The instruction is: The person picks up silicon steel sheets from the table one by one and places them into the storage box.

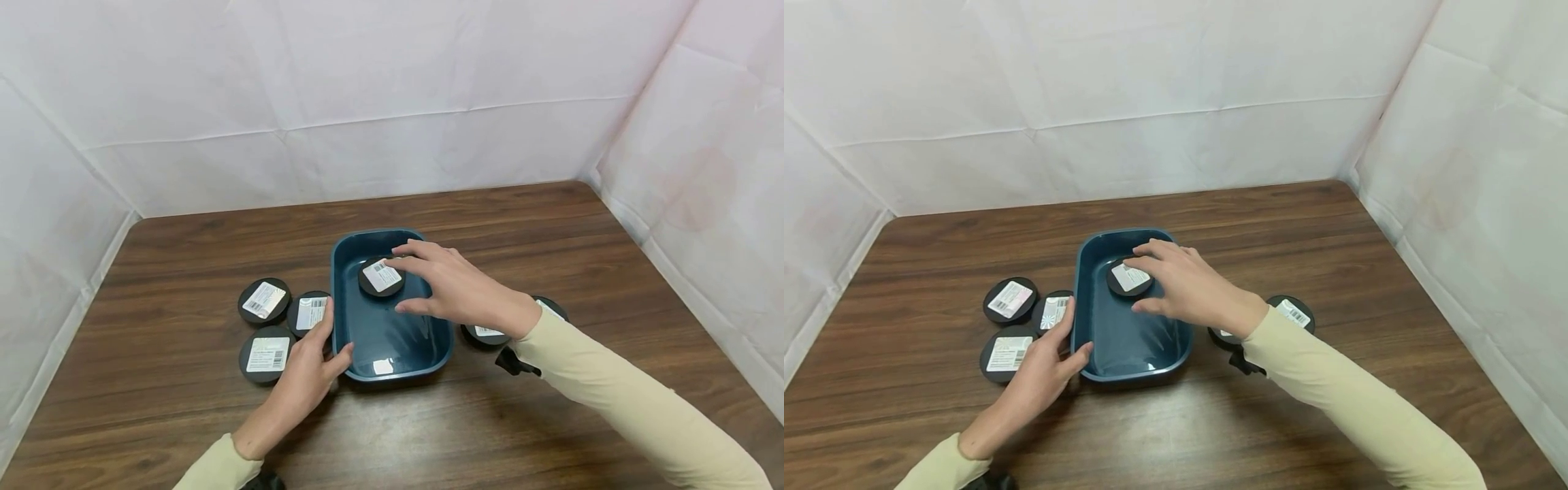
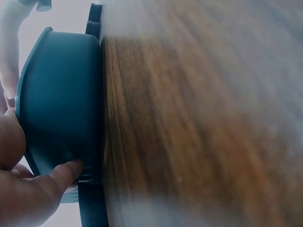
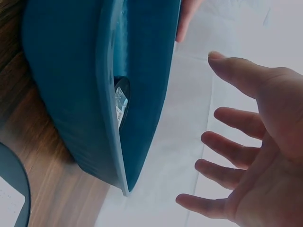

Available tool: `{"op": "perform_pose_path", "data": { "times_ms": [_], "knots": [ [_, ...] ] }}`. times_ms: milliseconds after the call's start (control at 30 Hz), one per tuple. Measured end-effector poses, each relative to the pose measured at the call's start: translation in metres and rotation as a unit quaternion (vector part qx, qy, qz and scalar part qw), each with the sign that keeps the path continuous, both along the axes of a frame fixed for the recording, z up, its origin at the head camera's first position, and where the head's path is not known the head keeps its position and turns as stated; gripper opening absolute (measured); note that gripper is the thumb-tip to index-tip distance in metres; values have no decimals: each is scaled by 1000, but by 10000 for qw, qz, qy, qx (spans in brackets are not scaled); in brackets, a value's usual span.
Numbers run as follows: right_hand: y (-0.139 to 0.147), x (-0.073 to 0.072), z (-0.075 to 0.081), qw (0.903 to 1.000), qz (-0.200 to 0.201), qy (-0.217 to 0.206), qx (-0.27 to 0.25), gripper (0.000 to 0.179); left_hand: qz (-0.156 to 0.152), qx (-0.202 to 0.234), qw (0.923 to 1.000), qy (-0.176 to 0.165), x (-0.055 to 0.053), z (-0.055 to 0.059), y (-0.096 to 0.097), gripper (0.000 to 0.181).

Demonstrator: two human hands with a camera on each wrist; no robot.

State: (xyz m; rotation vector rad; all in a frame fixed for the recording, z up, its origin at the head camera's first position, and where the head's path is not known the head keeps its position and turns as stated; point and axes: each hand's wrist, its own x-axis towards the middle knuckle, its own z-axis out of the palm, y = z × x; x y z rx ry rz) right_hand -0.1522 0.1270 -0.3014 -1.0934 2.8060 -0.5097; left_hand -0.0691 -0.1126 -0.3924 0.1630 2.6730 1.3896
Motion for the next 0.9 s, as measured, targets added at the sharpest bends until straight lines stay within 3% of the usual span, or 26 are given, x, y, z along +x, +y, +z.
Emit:
{"op": "perform_pose_path", "data": {
  "times_ms": [367,567,900],
  "knots": [
    [17,10,-6,9997,5,42,-254,64,59,63,10000,-9,1,0,5,81],
    [30,16,-14,9986,53,368,-377,63,72,102,9999,31,1,-1,8,81],
    [48,26,-16,9979,-214,381,-477,62,17,57,9998,167,-1,0,13,80]
  ]
}}
